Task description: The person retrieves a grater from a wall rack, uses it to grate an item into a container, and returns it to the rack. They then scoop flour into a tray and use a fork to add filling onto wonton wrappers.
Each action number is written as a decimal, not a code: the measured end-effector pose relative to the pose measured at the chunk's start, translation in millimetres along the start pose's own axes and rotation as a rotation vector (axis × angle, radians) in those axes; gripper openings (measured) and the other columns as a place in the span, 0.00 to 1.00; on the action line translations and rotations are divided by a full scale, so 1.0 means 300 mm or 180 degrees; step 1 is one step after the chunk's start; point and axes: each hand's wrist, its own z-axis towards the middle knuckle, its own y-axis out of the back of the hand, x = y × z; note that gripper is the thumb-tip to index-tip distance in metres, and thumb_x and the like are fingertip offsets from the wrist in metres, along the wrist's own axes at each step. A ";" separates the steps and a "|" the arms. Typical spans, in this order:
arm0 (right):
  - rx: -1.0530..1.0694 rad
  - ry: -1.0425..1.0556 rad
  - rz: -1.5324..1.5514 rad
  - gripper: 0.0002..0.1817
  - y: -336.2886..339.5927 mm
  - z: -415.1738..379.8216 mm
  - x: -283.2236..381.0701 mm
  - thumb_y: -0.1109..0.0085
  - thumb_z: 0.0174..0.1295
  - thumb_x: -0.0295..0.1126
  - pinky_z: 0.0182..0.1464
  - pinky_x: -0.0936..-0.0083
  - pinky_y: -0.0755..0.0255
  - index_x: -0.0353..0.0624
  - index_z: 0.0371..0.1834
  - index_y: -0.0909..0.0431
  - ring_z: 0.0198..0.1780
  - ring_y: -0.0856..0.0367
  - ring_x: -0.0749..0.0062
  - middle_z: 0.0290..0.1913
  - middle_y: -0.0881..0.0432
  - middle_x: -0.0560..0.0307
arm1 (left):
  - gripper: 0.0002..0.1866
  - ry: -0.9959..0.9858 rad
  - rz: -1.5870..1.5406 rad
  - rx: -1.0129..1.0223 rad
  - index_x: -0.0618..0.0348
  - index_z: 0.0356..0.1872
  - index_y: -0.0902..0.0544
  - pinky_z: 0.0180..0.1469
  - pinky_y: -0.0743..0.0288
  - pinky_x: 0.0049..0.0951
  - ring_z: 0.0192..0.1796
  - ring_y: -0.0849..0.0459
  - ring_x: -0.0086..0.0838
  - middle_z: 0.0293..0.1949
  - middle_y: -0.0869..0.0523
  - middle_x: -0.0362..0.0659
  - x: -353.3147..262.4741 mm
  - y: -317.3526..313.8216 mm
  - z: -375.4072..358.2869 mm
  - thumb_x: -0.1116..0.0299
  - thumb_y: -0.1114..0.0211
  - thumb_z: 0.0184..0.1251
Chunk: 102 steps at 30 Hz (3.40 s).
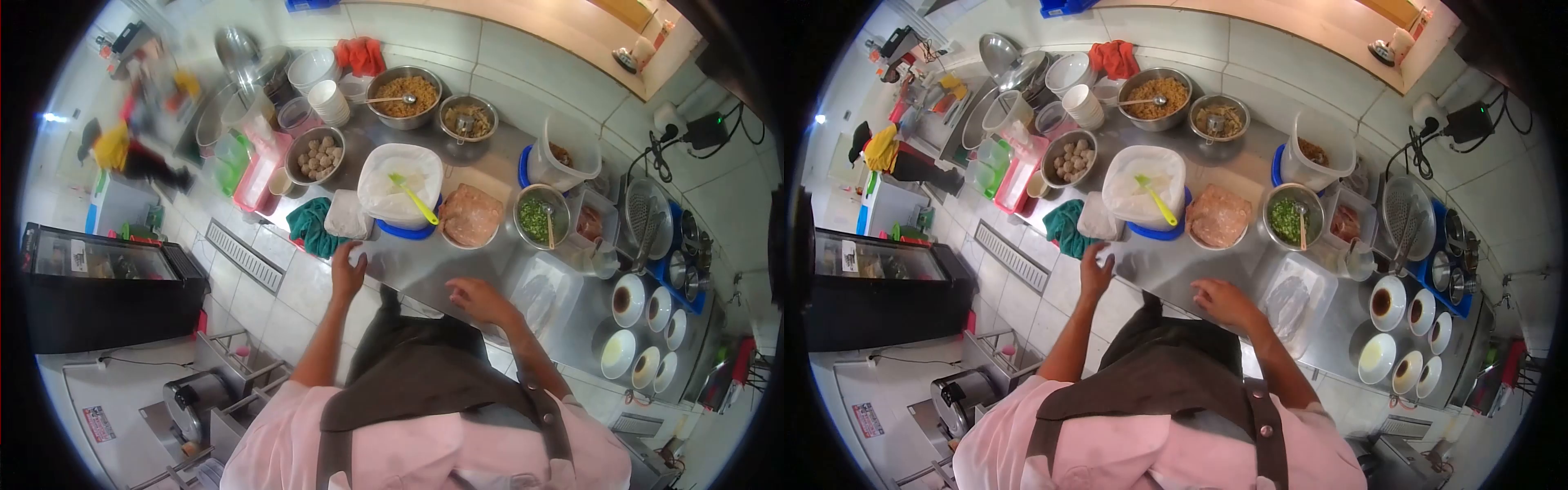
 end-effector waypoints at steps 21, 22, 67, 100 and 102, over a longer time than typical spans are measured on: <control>0.0420 -0.0743 0.0204 0.14 -0.374 0.579 0.351 0.43 0.67 0.32 0.49 0.68 0.24 0.40 0.53 0.25 0.44 0.16 0.63 0.41 0.14 0.50 | 0.25 -0.1856 0.1291 0.0703 0.47 0.55 0.21 0.58 0.30 0.64 0.64 0.24 0.44 0.59 0.20 0.45 0.119 0.186 0.480 0.59 0.28 0.53; 0.0443 -0.0813 0.0191 0.15 -0.390 0.601 0.366 0.42 0.67 0.33 0.50 0.68 0.25 0.40 0.55 0.26 0.45 0.16 0.62 0.43 0.15 0.50 | 0.25 -0.1446 0.0711 0.0754 0.50 0.55 0.22 0.54 0.25 0.55 0.57 0.19 0.43 0.53 0.17 0.46 0.126 0.194 0.501 0.59 0.28 0.55; -0.1217 0.0031 -0.0375 0.29 -0.480 0.816 0.160 0.40 0.57 0.25 0.44 0.62 0.28 0.49 0.66 0.27 0.38 0.22 0.52 0.35 0.22 0.47 | 0.15 -0.1947 0.1714 0.3037 0.42 0.39 0.11 0.55 0.40 0.52 0.53 0.19 0.39 0.39 0.12 0.41 0.119 0.148 0.650 0.52 0.31 0.51; -0.1098 -0.0864 -0.0132 0.18 -0.452 0.753 0.261 0.38 0.61 0.37 0.44 0.58 0.25 0.49 0.54 0.22 0.43 0.17 0.51 0.44 0.17 0.47 | 0.12 -0.0262 -0.1530 0.2248 0.61 0.44 0.17 0.61 0.32 0.33 0.57 0.23 0.35 0.51 0.19 0.48 0.250 0.195 0.614 0.64 0.36 0.67; -0.1402 -0.0321 -0.0495 0.27 -0.479 0.697 0.241 0.38 0.61 0.34 0.43 0.61 0.24 0.53 0.66 0.28 0.44 0.17 0.55 0.52 0.19 0.50 | 0.13 -0.0390 -0.1464 0.1741 0.64 0.49 0.20 0.61 0.32 0.31 0.58 0.24 0.32 0.54 0.21 0.47 0.271 0.322 0.615 0.66 0.38 0.70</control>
